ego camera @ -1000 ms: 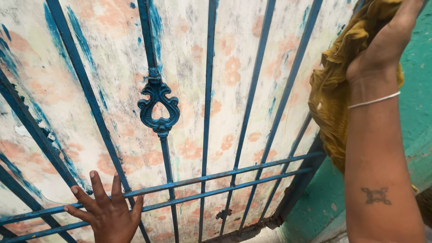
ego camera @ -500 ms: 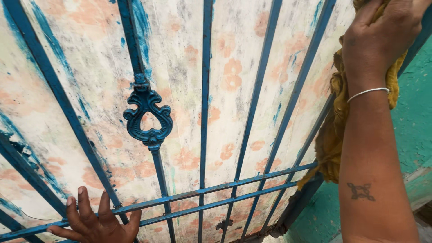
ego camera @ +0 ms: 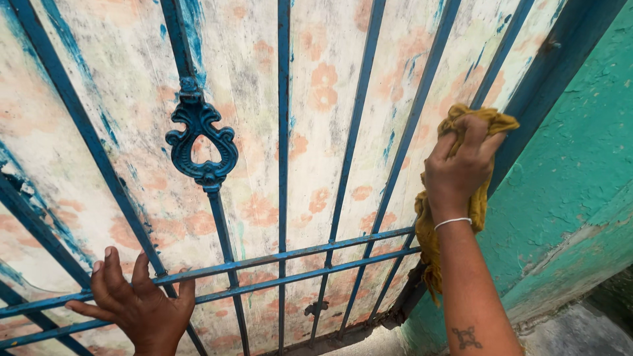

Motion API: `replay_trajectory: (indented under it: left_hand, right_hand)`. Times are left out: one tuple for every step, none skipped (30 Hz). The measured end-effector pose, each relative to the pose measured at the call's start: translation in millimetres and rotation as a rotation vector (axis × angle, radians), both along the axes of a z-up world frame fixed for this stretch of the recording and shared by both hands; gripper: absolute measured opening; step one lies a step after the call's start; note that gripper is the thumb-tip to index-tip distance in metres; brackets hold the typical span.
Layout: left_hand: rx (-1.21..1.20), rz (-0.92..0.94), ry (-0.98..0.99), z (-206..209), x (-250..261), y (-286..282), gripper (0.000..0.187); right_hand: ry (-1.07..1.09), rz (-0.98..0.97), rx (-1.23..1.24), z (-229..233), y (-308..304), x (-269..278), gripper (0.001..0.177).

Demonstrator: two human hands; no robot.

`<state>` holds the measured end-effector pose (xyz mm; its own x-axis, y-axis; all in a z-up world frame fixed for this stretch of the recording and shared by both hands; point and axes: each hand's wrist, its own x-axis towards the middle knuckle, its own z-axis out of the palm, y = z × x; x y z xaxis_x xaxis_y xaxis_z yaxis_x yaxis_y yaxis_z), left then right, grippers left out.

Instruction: The person cleans a metal gate by wiping its bars and ornamental fixtures with a cloth.

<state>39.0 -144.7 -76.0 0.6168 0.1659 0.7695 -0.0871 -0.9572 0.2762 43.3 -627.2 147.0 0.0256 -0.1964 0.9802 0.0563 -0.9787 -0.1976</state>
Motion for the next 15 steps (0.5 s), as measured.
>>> replay_trajectory:
  left_hand:
    - [-0.001,-0.013,0.007,1,-1,0,0.080]
    - [0.000,-0.011,0.012,2,-2,0,0.080]
    - [0.007,-0.022,0.022,4,-3,0,0.081]
    - [0.014,-0.032,0.033,6,-4,0,0.081]
    - [0.013,-0.031,0.033,8,-6,0,0.081]
    - [0.021,-0.032,0.037,9,-8,-1,0.082]
    - [0.030,-0.034,0.041,11,-10,-1,0.082]
    - [0.030,-0.035,0.043,13,-11,-2,0.082]
    - [0.030,-0.035,0.046,13,-12,-3,0.083]
    - [0.029,-0.035,0.049,13,-13,-2,0.083]
    - [0.030,-0.040,0.056,12,-13,-2,0.083]
    - [0.042,-0.026,0.059,11,-13,-2,0.083]
    - [0.052,-0.012,0.055,11,-11,-2,0.083]
    - [0.051,-0.015,0.053,11,-10,-1,0.083]
    - [0.041,-0.018,0.043,10,-9,-1,0.083]
  right_hand:
    - [0.005,0.002,0.001,-13,1,-3,0.021]
    - [0.054,0.015,0.040,-26,2,-5,0.022]
    - [0.100,0.028,0.077,-39,4,-8,0.023]
    - [0.102,0.029,0.077,-52,7,-12,0.023]
    - [0.128,0.014,0.081,-65,11,-15,0.022]
    - [0.154,-0.002,0.084,-77,15,-21,0.022]
    - [0.156,-0.002,0.085,-88,18,-29,0.022]
    - [0.207,-0.050,0.056,-97,22,-37,0.024]
    - [0.259,-0.099,0.026,-102,26,-43,0.026]
    - [0.263,-0.100,0.025,-103,27,-49,0.026]
    - [0.348,-0.060,0.095,-102,28,-59,0.022]
    - [0.434,-0.019,0.166,-100,29,-69,0.018]
    - [0.432,-0.022,0.165,-91,30,-75,0.018]
    - [0.294,0.119,0.186,-77,31,-79,0.018]
    - [0.155,0.260,0.205,-62,33,-82,0.018]
